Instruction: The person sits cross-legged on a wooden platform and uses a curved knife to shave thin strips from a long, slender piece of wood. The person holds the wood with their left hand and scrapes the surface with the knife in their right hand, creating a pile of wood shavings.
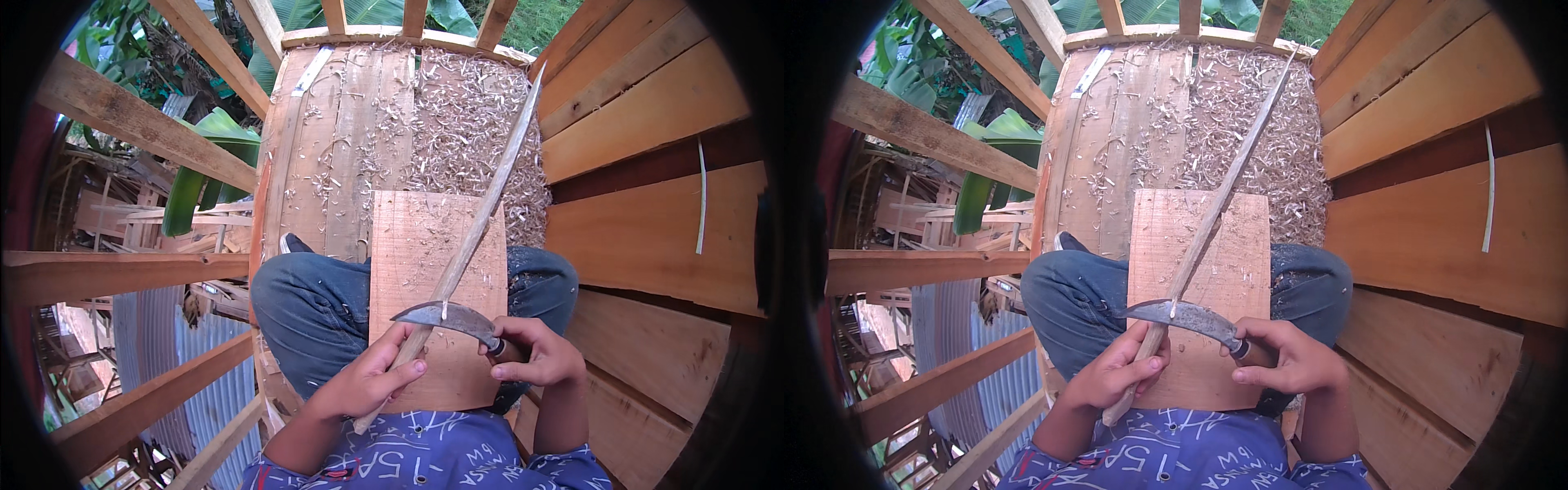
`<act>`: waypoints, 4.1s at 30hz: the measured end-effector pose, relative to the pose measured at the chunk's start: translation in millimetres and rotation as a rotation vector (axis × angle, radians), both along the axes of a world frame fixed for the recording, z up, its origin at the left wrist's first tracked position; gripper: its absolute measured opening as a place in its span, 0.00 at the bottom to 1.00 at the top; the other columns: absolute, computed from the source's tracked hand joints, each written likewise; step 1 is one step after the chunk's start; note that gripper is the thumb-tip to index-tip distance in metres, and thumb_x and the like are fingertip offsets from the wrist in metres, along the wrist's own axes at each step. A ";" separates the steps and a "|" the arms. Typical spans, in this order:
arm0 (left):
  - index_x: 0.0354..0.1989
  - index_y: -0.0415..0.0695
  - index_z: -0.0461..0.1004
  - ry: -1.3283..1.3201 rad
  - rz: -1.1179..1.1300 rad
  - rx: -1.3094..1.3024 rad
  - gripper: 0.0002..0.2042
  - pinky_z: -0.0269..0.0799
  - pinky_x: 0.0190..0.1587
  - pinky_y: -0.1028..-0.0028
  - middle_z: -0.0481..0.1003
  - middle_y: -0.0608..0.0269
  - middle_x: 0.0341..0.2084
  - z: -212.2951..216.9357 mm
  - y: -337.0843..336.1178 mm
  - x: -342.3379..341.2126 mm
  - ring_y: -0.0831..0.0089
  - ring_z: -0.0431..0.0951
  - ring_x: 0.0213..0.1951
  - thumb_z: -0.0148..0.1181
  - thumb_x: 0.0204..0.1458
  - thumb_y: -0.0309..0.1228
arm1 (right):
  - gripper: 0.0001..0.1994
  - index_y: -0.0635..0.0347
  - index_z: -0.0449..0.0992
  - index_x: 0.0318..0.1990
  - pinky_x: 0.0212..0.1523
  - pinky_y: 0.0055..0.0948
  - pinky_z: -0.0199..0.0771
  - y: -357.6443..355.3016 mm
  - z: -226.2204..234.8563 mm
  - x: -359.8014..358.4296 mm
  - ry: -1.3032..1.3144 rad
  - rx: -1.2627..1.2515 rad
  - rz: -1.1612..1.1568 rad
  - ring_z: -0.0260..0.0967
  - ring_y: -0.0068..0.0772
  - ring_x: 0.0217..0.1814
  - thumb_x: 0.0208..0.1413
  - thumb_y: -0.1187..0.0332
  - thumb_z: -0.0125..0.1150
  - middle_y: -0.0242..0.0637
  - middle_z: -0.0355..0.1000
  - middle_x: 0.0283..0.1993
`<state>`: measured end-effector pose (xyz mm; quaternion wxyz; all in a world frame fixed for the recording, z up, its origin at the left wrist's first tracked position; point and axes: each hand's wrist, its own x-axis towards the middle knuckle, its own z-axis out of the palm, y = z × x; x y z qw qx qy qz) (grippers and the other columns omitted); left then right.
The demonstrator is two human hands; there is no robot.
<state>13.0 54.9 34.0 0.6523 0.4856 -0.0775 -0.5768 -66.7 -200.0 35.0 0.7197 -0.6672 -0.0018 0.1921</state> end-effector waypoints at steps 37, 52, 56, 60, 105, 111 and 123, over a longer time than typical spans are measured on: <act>0.57 0.39 0.54 0.046 -0.090 -0.042 0.25 0.60 0.22 0.83 0.61 0.68 0.30 0.4 -18.2 -2.3 0.85 0.63 0.24 0.55 0.53 0.30 | 0.14 0.69 0.76 0.44 0.39 0.21 0.71 6.4 10.3 -23.9 0.279 0.101 -0.273 0.71 0.19 0.38 0.49 0.75 0.66 0.35 0.76 0.36; 0.45 0.42 0.56 0.489 0.034 -0.212 0.16 0.59 0.19 0.81 0.59 0.67 0.26 -8.4 -17.0 5.3 0.83 0.60 0.18 0.51 0.47 0.23 | 0.14 0.69 0.75 0.42 0.27 0.20 0.69 20.0 -14.4 -19.8 -0.065 -0.355 -0.681 0.69 0.16 0.28 0.47 0.76 0.68 0.36 0.76 0.32; 0.44 0.42 0.56 0.220 -0.028 -0.052 0.16 0.59 0.19 0.82 0.58 0.68 0.27 -8.2 -15.0 3.7 0.83 0.60 0.19 0.50 0.47 0.23 | 0.15 0.69 0.75 0.45 0.37 0.21 0.71 6.0 0.0 -27.0 0.093 -0.032 -0.397 0.72 0.19 0.37 0.48 0.76 0.67 0.39 0.77 0.38; 0.44 0.42 0.56 0.124 -0.055 0.000 0.16 0.59 0.20 0.82 0.58 0.69 0.28 1.0 -18.8 4.6 0.84 0.60 0.21 0.49 0.46 0.23 | 0.15 0.69 0.76 0.44 0.37 0.19 0.71 4.0 -3.3 -24.9 0.173 0.012 -0.233 0.71 0.16 0.36 0.48 0.75 0.67 0.37 0.77 0.36; 0.47 0.42 0.55 0.212 -0.003 -0.098 0.18 0.58 0.18 0.83 0.58 0.68 0.27 -5.2 -24.2 5.8 0.84 0.59 0.18 0.46 0.46 0.23 | 0.15 0.69 0.74 0.48 0.25 0.15 0.64 9.2 3.2 -22.2 0.293 0.147 -0.422 0.64 0.10 0.27 0.54 0.74 0.63 0.28 0.73 0.28; 0.48 0.42 0.55 0.253 -0.056 -0.096 0.19 0.59 0.18 0.83 0.58 0.68 0.27 -10.1 -17.4 2.7 0.84 0.59 0.18 0.46 0.45 0.23 | 0.13 0.69 0.75 0.46 0.29 0.16 0.68 4.4 1.9 -24.2 0.322 0.063 -0.317 0.67 0.12 0.29 0.53 0.74 0.62 0.30 0.75 0.32; 0.48 0.42 0.55 0.284 -0.023 -0.100 0.19 0.58 0.19 0.83 0.58 0.69 0.27 -12.2 -13.6 2.2 0.84 0.58 0.19 0.47 0.45 0.23 | 0.13 0.69 0.75 0.46 0.30 0.16 0.67 13.0 2.9 -19.2 0.273 0.027 -0.220 0.66 0.12 0.29 0.54 0.74 0.62 0.30 0.74 0.31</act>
